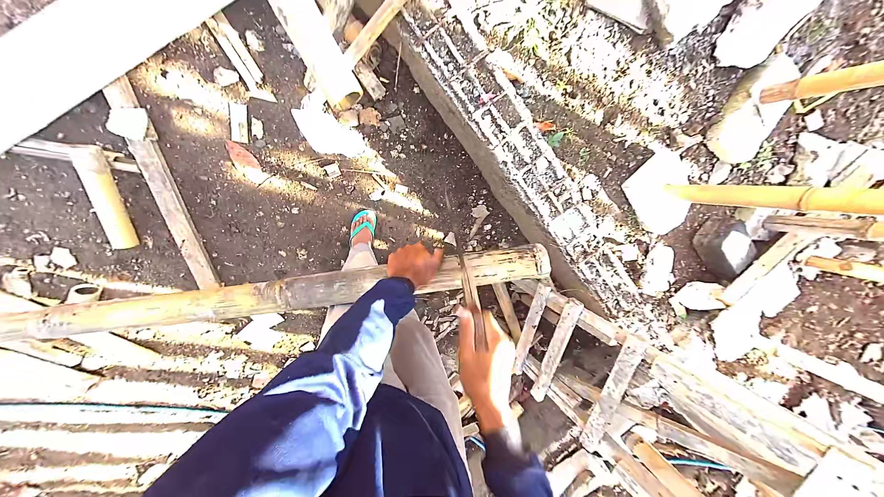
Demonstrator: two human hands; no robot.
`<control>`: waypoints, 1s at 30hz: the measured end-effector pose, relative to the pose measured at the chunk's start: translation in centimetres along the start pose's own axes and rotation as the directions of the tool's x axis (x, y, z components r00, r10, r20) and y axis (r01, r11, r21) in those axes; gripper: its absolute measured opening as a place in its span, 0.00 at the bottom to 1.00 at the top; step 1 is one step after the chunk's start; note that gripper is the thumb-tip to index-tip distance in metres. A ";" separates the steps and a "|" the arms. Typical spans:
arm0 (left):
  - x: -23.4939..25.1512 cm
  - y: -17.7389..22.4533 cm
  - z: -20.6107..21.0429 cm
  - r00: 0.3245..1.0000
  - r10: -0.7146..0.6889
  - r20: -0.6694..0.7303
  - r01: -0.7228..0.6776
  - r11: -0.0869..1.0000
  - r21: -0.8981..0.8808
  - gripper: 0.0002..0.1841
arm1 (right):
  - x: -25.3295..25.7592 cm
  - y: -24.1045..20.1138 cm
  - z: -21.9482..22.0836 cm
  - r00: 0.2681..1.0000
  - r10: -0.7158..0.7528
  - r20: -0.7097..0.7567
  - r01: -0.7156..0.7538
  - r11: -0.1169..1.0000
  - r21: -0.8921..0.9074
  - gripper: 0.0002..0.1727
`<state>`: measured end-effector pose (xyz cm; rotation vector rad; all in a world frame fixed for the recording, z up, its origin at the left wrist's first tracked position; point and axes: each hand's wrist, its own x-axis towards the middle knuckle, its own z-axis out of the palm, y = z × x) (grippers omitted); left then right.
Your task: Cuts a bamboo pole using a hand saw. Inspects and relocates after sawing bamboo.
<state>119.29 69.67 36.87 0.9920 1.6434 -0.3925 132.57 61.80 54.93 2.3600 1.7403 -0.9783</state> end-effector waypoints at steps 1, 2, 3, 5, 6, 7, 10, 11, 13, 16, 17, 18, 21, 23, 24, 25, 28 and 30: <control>0.0 0.1 0.2 1.000 0.002 0.001 -0.002 1.000 0.006 0.43 | -3.4 1.3 -0.9 0.999 -0.024 -0.038 0.023 1.000 -0.011 0.24; -0.1 0.1 0.3 1.000 -0.003 0.005 0.002 1.000 0.009 0.43 | -7.1 2.3 -2.1 0.997 -0.044 -0.059 0.043 0.999 -0.017 0.24; -0.2 0.2 0.3 1.000 -0.010 0.011 0.010 1.000 0.006 0.42 | -10.3 3.1 -3.3 0.995 -0.058 -0.077 0.057 0.998 -0.017 0.22; -0.5 0.3 0.4 1.000 -0.026 0.007 0.026 1.000 0.010 0.42 | -12.6 4.5 -4.2 0.994 -0.048 -0.098 0.048 0.999 -0.006 0.21; -0.5 0.4 0.4 1.000 -0.031 -0.004 0.031 0.999 0.015 0.42 | -11.2 4.6 -3.5 0.993 -0.053 -0.109 0.055 0.998 0.020 0.22; -0.5 0.4 0.5 0.999 -0.030 -0.015 0.030 0.999 0.020 0.42 | -8.2 4.0 -2.2 0.990 -0.072 -0.122 0.076 0.997 0.031 0.23; -0.5 0.0 0.7 1.000 -0.021 0.006 0.021 1.000 -0.004 0.43 | 1.5 -0.2 0.2 1.000 -0.027 0.004 0.026 0.999 0.035 0.23; -0.5 -0.2 0.7 1.000 -0.017 0.018 0.017 1.000 -0.002 0.43 | 2.2 -0.8 0.3 0.999 0.005 0.031 -0.007 0.999 0.041 0.23; 0.3 0.0 -0.2 1.000 0.004 0.012 -0.004 1.000 0.014 0.44 | -0.5 0.6 -0.1 0.999 -0.014 -0.040 0.015 1.000 0.021 0.24; 0.2 0.1 0.2 0.999 -0.025 0.030 0.024 1.000 0.012 0.44 | -11.0 3.5 -3.5 0.994 -0.059 -0.091 0.059 0.998 -0.004 0.22; 0.0 0.1 0.2 0.999 -0.035 0.036 0.034 0.999 0.011 0.43 | -12.6 4.1 -4.1 0.993 -0.054 -0.108 0.055 0.998 0.004 0.21; 0.0 0.2 0.1 0.999 -0.040 0.033 0.040 0.999 0.018 0.44 | -12.4 4.3 -3.9 0.993 -0.046 -0.111 0.049 0.999 0.017 0.21; -0.4 0.4 0.2 0.999 -0.039 -0.001 0.039 0.999 0.020 0.44 | -3.2 2.1 -1.0 0.997 -0.067 -0.041 0.068 0.997 0.023 0.22; -0.6 0.1 0.6 0.999 -0.032 -0.005 0.032 0.999 0.002 0.44 | 1.7 -0.3 0.2 0.998 -0.022 0.063 0.020 0.999 0.029 0.21; -0.6 -0.1 0.4 1.000 -0.030 0.001 0.030 1.000 -0.001 0.44 | 2.0 -0.7 0.5 0.998 -0.007 0.070 0.005 1.000 0.027 0.21; -0.1 0.0 -0.2 1.000 -0.021 -0.007 0.021 1.000 0.009 0.44 | 1.1 0.0 0.6 0.999 -0.018 0.031 0.018 1.000 0.025 0.23; -0.2 0.2 0.3 1.000 -0.026 0.000 0.026 1.000 0.015 0.44 | -8.9 3.6 -2.5 0.993 -0.080 -0.086 0.079 0.997 -0.011 0.24; -0.4 0.3 0.1 0.999 -0.045 0.003 0.045 0.999 -0.002 0.44 | -12.6 5.0 -4.6 0.993 -0.060 -0.102 0.062 0.998 0.018 0.21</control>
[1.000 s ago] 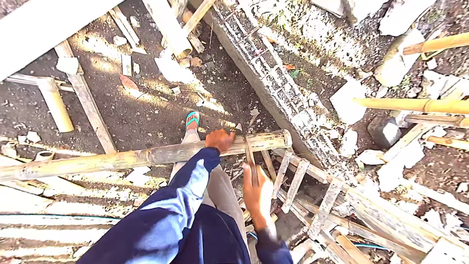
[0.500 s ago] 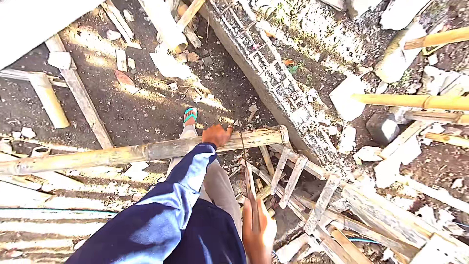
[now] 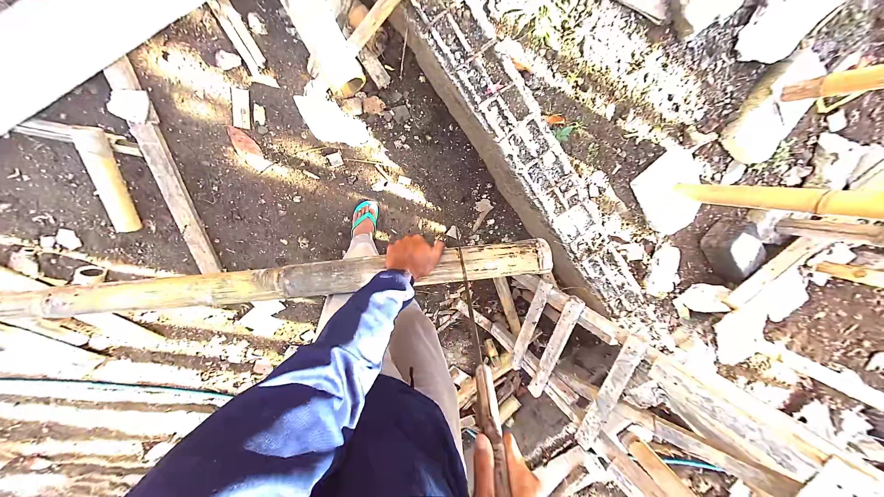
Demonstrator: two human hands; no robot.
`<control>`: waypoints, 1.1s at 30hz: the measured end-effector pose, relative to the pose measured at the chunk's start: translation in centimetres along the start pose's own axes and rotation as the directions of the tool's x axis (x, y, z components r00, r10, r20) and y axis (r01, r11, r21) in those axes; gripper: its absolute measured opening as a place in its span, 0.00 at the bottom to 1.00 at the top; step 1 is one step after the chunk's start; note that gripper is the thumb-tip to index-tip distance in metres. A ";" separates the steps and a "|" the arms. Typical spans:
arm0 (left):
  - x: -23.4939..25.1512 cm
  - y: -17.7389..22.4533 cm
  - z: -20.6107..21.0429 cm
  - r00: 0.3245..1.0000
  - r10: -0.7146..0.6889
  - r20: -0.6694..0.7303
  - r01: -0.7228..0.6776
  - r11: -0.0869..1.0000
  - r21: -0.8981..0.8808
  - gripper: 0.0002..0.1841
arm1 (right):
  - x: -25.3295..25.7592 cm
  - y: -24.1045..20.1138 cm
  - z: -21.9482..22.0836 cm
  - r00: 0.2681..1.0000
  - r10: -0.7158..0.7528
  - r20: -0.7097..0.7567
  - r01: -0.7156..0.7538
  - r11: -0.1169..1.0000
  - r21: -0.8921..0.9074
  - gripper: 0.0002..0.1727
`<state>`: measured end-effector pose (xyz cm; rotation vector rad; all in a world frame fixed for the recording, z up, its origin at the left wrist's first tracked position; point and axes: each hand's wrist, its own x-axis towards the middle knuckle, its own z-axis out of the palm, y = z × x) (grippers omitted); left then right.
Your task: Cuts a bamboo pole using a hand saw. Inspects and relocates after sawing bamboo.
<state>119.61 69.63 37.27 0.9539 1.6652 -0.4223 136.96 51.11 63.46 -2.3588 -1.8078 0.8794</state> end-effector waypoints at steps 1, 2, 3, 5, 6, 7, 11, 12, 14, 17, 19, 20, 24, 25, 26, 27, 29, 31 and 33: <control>-0.1 0.1 0.0 1.000 -0.001 -0.004 0.001 1.000 0.002 0.44 | 0.4 0.4 0.0 1.000 0.018 0.000 -0.018 0.999 0.037 0.21; -0.1 0.3 0.0 1.000 0.002 -0.013 -0.002 1.000 0.007 0.44 | 2.4 0.4 0.9 1.000 0.024 0.008 -0.025 0.998 0.064 0.23; -0.1 0.3 0.1 1.000 0.009 -0.028 -0.008 1.000 0.011 0.43 | 5.7 -0.2 2.4 1.000 0.020 0.018 -0.021 0.998 0.055 0.24; 0.2 0.0 0.5 0.999 0.025 -0.037 -0.025 1.000 0.012 0.44 | 12.5 -3.0 5.0 0.995 0.023 0.100 -0.025 0.999 0.023 0.21; 0.2 -0.3 0.6 0.999 0.025 -0.029 -0.025 1.000 0.012 0.44 | 14.2 -4.2 5.7 0.988 0.050 0.146 -0.053 0.998 0.020 0.20; 0.4 -0.4 0.4 1.000 0.021 -0.014 -0.021 1.000 0.014 0.43 | 14.6 -4.9 6.1 0.985 0.067 0.156 -0.070 0.997 0.015 0.20; 0.2 0.1 -0.1 0.999 -0.005 0.035 0.004 1.000 0.002 0.43 | 3.7 -1.9 2.8 1.000 -0.023 0.006 0.024 0.998 -0.053 0.22; 0.1 0.1 0.0 0.999 -0.012 0.030 0.012 1.000 -0.005 0.42 | 1.2 -1.2 1.5 0.999 -0.039 0.000 0.039 0.997 -0.070 0.22; -0.1 0.1 0.1 1.000 -0.009 0.011 0.009 1.000 0.008 0.43 | 0.8 -0.5 1.0 0.999 -0.035 0.012 0.036 0.998 -0.054 0.21; -0.1 -0.2 0.8 1.000 0.008 -0.020 -0.008 1.000 0.020 0.45 | 9.6 -2.5 4.9 0.996 -0.045 0.075 0.047 0.998 -0.033 0.23; -0.1 -0.4 1.0 1.000 0.009 0.009 -0.009 1.000 0.009 0.44 | 13.7 -4.1 6.3 0.983 0.041 0.177 -0.039 0.999 -0.016 0.20; 0.2 -0.5 0.4 1.000 0.008 0.026 -0.008 1.000 0.011 0.44 | 13.7 -3.9 6.4 0.985 0.047 0.168 -0.045 0.999 -0.011 0.21; 0.6 -0.3 0.5 0.999 0.000 0.036 0.000 1.000 0.017 0.44 | 2.5 0.0 1.9 0.999 -0.048 0.024 0.048 0.998 -0.033 0.24; 0.4 -0.4 0.7 0.999 -0.003 0.040 0.002 1.000 0.019 0.44 | 0.6 0.7 0.8 0.998 -0.054 0.010 0.055 0.998 -0.040 0.22; 0.4 -0.3 0.7 1.000 -0.003 0.028 0.002 1.000 0.021 0.44 | 0.5 1.1 0.6 0.998 -0.058 0.004 0.058 0.998 -0.031 0.22; 0.3 -0.3 0.6 1.000 -0.004 0.010 0.003 1.000 0.023 0.44 | 1.9 1.1 1.3 0.998 -0.065 0.008 0.065 0.998 -0.015 0.23; 0.0 -0.4 0.9 1.000 0.006 -0.012 -0.005 1.000 0.028 0.44 | 8.3 -0.6 4.2 0.996 -0.064 0.055 0.065 0.997 -0.031 0.24; -0.1 -0.6 1.4 1.000 0.012 -0.012 -0.012 1.000 0.020 0.45 | 14.1 -3.2 6.4 0.981 0.028 0.190 -0.023 0.999 -0.028 0.22; 0.2 -0.9 1.1 1.000 0.024 0.004 -0.024 0.999 0.023 0.45 | 14.1 -3.3 7.2 0.983 0.042 0.181 -0.040 0.999 -0.018 0.21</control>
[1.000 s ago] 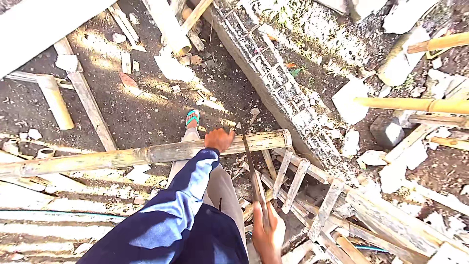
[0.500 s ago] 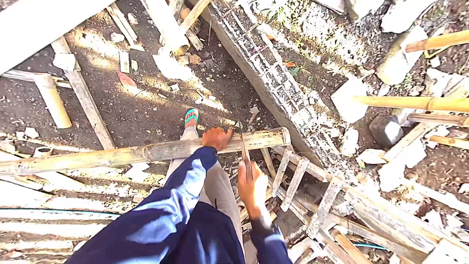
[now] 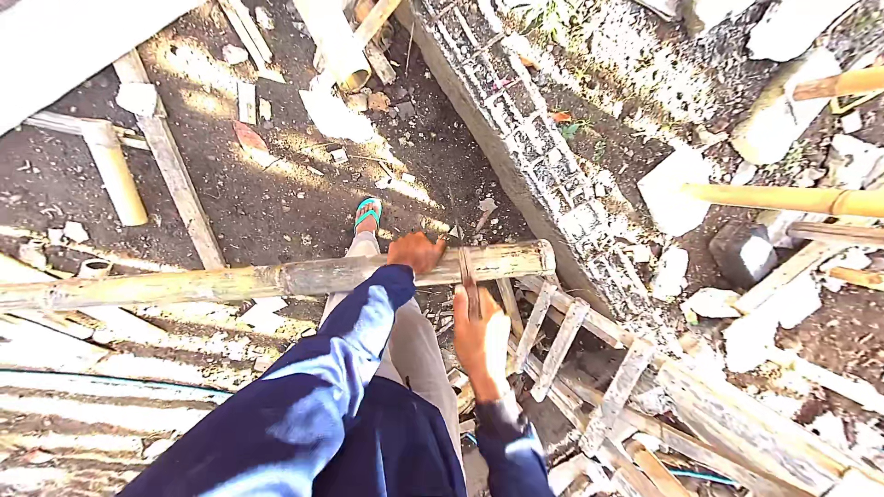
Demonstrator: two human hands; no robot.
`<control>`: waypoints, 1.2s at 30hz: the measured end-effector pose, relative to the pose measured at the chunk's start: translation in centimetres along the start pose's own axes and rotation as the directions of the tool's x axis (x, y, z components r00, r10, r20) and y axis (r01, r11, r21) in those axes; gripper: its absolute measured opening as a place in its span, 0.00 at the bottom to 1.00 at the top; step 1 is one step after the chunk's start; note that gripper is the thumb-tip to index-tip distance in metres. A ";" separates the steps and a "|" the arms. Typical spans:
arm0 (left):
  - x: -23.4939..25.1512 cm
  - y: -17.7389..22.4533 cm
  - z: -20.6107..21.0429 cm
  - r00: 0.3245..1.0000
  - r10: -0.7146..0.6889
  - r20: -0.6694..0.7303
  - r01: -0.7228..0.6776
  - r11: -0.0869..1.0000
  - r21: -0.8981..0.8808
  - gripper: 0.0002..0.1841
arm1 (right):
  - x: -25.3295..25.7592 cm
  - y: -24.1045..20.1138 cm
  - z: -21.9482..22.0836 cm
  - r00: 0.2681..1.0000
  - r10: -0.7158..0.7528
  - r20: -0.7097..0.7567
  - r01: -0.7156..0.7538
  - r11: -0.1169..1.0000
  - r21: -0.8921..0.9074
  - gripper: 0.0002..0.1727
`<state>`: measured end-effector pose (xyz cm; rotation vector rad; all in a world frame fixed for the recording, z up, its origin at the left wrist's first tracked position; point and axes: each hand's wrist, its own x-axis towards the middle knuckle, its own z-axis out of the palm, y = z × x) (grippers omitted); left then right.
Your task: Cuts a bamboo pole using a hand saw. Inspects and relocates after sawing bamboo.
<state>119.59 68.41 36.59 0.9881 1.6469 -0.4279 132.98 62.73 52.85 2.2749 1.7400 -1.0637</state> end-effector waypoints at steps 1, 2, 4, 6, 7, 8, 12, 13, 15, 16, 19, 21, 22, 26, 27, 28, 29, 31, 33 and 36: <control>0.3 0.1 -0.3 1.000 0.007 -0.001 -0.007 1.000 0.004 0.45 | -2.1 1.1 -0.2 0.997 -0.043 -0.060 0.042 0.999 -0.015 0.22; 0.4 0.2 -0.4 1.000 0.002 0.003 -0.002 1.000 0.000 0.46 | -5.5 2.3 -0.9 0.993 -0.075 -0.090 0.073 0.997 -0.021 0.23; -0.1 0.0 -0.1 0.999 -0.020 0.028 0.020 1.000 -0.015 0.45 | -12.8 4.5 -3.4 0.986 -0.111 -0.128 0.110 0.994 -0.017 0.21; -0.2 0.3 -0.5 0.999 -0.033 0.039 0.034 0.999 -0.031 0.46 | -14.9 5.8 -4.2 0.982 -0.114 -0.153 0.114 0.993 -0.005 0.20; -0.3 0.5 -0.4 0.999 -0.035 0.032 0.036 0.999 -0.026 0.46 | -13.6 5.7 -3.7 0.984 -0.106 -0.144 0.107 0.994 -0.002 0.21; -0.4 0.5 -0.2 0.999 -0.033 0.013 0.033 0.999 -0.023 0.46 | -10.7 5.0 -2.7 0.984 -0.112 -0.136 0.113 0.994 -0.005 0.22; -0.6 -0.2 0.7 1.000 -0.022 0.009 0.022 0.999 -0.026 0.45 | -0.2 0.1 0.0 1.000 0.016 0.024 -0.016 1.000 -0.004 0.22; -0.3 -0.2 0.1 1.000 -0.017 0.010 0.017 1.000 -0.017 0.46 | -0.8 0.2 0.1 1.000 0.006 -0.009 -0.006 1.000 -0.003 0.24; 0.4 0.1 -0.7 1.000 -0.024 0.016 0.024 1.000 -0.006 0.46 | -6.5 2.8 -0.5 0.987 -0.058 -0.148 0.059 0.998 0.004 0.26; 0.3 0.1 -0.3 0.999 -0.033 0.029 0.033 0.999 -0.004 0.46 | -10.7 4.4 -1.7 0.982 -0.079 -0.171 0.080 0.997 -0.002 0.25; -0.2 0.6 -0.3 0.998 -0.047 0.034 0.047 0.999 -0.002 0.46 | -15.9 6.1 -3.9 0.981 -0.096 -0.166 0.092 0.995 -0.036 0.22; -0.4 0.6 -0.1 0.999 -0.050 -0.007 0.050 0.999 0.000 0.45 | -11.4 5.5 -2.1 0.980 -0.113 -0.166 0.113 0.994 -0.008 0.23; -0.3 0.6 0.0 0.998 -0.054 -0.026 0.054 0.999 -0.005 0.45 | -7.6 4.4 -0.9 0.980 -0.129 -0.154 0.129 0.992 -0.008 0.23; 0.4 0.1 -0.3 0.999 -0.043 -0.024 0.043 0.999 -0.004 0.45 | -1.6 1.3 0.4 0.996 -0.022 -0.085 0.027 0.998 0.053 0.21; 0.5 0.4 -0.5 0.999 -0.039 -0.019 0.039 0.999 0.003 0.45 | -4.1 2.1 0.0 0.993 -0.026 -0.119 0.031 0.998 0.046 0.23; 0.4 0.5 -0.4 0.999 -0.042 -0.009 0.042 0.999 0.012 0.45 | -7.8 3.0 -0.9 0.990 -0.024 -0.138 0.029 0.999 0.033 0.23; 0.4 0.5 -0.5 0.999 -0.047 -0.001 0.047 0.999 0.011 0.45 | -11.4 3.9 -1.9 0.987 -0.045 -0.153 0.047 0.999 0.009 0.23; 0.3 0.5 -0.3 0.998 -0.059 0.006 0.059 0.998 0.003 0.45 | -16.3 5.8 -3.3 0.982 -0.081 -0.167 0.078 0.997 -0.028 0.23; 0.1 0.5 -0.2 0.998 -0.052 -0.021 0.052 0.999 0.007 0.44 | -14.2 6.1 -2.4 0.979 -0.107 -0.172 0.109 0.994 0.000 0.22; -0.1 0.4 0.3 0.998 -0.040 -0.045 0.039 0.999 -0.020 0.44 | -3.2 2.3 -0.3 0.995 -0.066 -0.081 0.069 0.997 0.036 0.22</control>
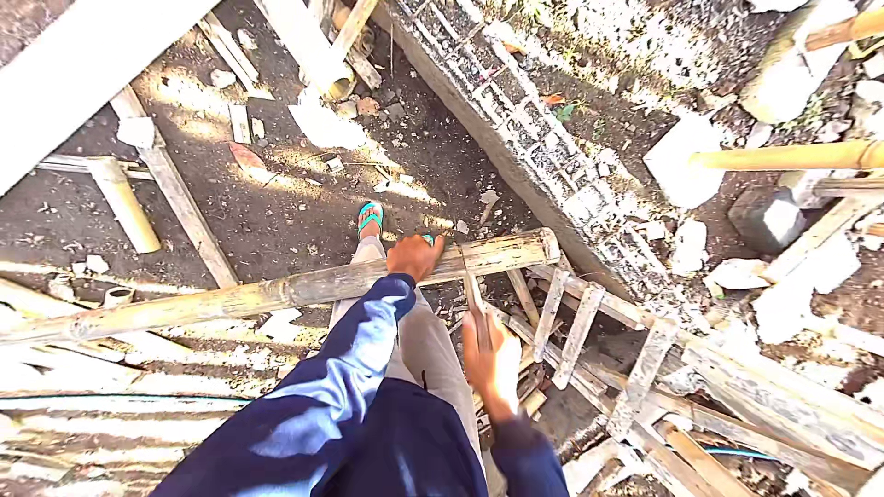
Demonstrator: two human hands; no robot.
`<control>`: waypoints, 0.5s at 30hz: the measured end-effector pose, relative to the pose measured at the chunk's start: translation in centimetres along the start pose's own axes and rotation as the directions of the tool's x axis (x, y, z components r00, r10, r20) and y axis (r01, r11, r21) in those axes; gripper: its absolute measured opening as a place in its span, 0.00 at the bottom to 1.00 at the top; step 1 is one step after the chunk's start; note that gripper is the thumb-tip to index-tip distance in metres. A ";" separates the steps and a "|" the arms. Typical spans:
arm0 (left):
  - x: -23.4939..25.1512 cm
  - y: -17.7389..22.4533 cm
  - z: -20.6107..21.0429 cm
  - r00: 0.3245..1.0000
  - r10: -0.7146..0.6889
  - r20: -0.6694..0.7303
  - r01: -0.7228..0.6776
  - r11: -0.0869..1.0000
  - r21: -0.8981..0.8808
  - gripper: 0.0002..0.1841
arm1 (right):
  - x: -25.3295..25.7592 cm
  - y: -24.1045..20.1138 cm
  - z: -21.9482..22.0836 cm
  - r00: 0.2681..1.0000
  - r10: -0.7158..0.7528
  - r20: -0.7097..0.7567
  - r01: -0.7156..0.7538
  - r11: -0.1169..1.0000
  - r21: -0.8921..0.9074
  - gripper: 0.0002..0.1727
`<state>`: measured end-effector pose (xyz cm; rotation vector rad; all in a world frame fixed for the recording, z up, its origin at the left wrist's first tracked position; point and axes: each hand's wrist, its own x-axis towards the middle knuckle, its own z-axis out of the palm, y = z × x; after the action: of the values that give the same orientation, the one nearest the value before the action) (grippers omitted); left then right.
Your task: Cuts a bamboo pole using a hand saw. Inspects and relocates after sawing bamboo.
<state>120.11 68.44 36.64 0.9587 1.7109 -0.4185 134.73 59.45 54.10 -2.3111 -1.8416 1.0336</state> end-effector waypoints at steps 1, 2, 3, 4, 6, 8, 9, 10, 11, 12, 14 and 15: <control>0.0 -0.2 0.1 1.000 -0.007 -0.003 0.007 1.000 -0.008 0.44 | 2.3 -1.0 0.4 0.996 0.060 0.063 -0.062 0.998 0.023 0.22; 0.1 -0.5 0.1 1.000 -0.011 -0.017 0.011 1.000 -0.006 0.44 | 3.0 -1.3 0.5 0.992 0.094 0.087 -0.097 0.995 0.034 0.22; 0.4 -0.5 -0.2 0.999 -0.006 -0.034 0.006 1.000 0.000 0.43 | 2.2 -0.6 0.5 0.995 0.087 0.050 -0.089 0.995 0.037 0.23; 0.7 -0.2 -0.4 0.999 0.000 -0.037 0.000 1.000 0.004 0.43 | -0.3 0.3 0.0 0.998 0.067 -0.011 -0.067 0.997 0.035 0.23; 0.7 0.0 -0.3 1.000 -0.016 -0.003 0.016 1.000 0.003 0.44 | -8.1 1.9 -2.5 0.997 0.017 -0.076 -0.015 1.000 0.014 0.23; 0.7 0.1 -0.6 0.999 -0.030 0.013 0.030 1.000 0.008 0.44 | -12.5 3.3 -4.4 0.996 -0.019 -0.092 0.018 1.000 -0.013 0.24; 0.5 0.3 -0.9 1.000 -0.022 0.008 0.022 1.000 0.014 0.44 | -12.1 3.6 -4.1 0.994 -0.028 -0.102 0.027 1.000 -0.007 0.25; 0.2 0.3 -1.0 1.000 0.002 0.010 -0.002 1.000 0.025 0.45 | -10.2 3.3 -3.1 0.994 -0.031 -0.105 0.031 1.000 0.002 0.24; -0.2 0.2 -1.1 0.999 0.044 0.025 -0.044 0.998 0.037 0.45 | -6.7 2.3 -2.1 0.996 -0.029 -0.081 0.029 1.000 0.000 0.25; -0.6 -0.1 -1.1 0.994 0.095 0.055 -0.098 0.994 0.043 0.44 | -2.2 0.9 -1.2 0.999 -0.011 -0.034 0.011 1.000 -0.014 0.24; -1.1 -1.4 -0.7 0.982 0.168 0.083 -0.172 0.984 0.039 0.41 | 4.2 -2.1 0.0 0.994 0.077 0.077 -0.078 0.997 0.006 0.23; -1.0 -1.9 -0.6 0.983 0.177 0.057 -0.180 0.982 0.054 0.40 | 5.1 -3.0 0.3 0.991 0.098 0.090 -0.100 0.995 0.016 0.23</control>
<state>118.36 67.30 37.43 1.1250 1.5578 -0.3733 132.43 64.69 52.59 -2.4049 -1.7518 1.1799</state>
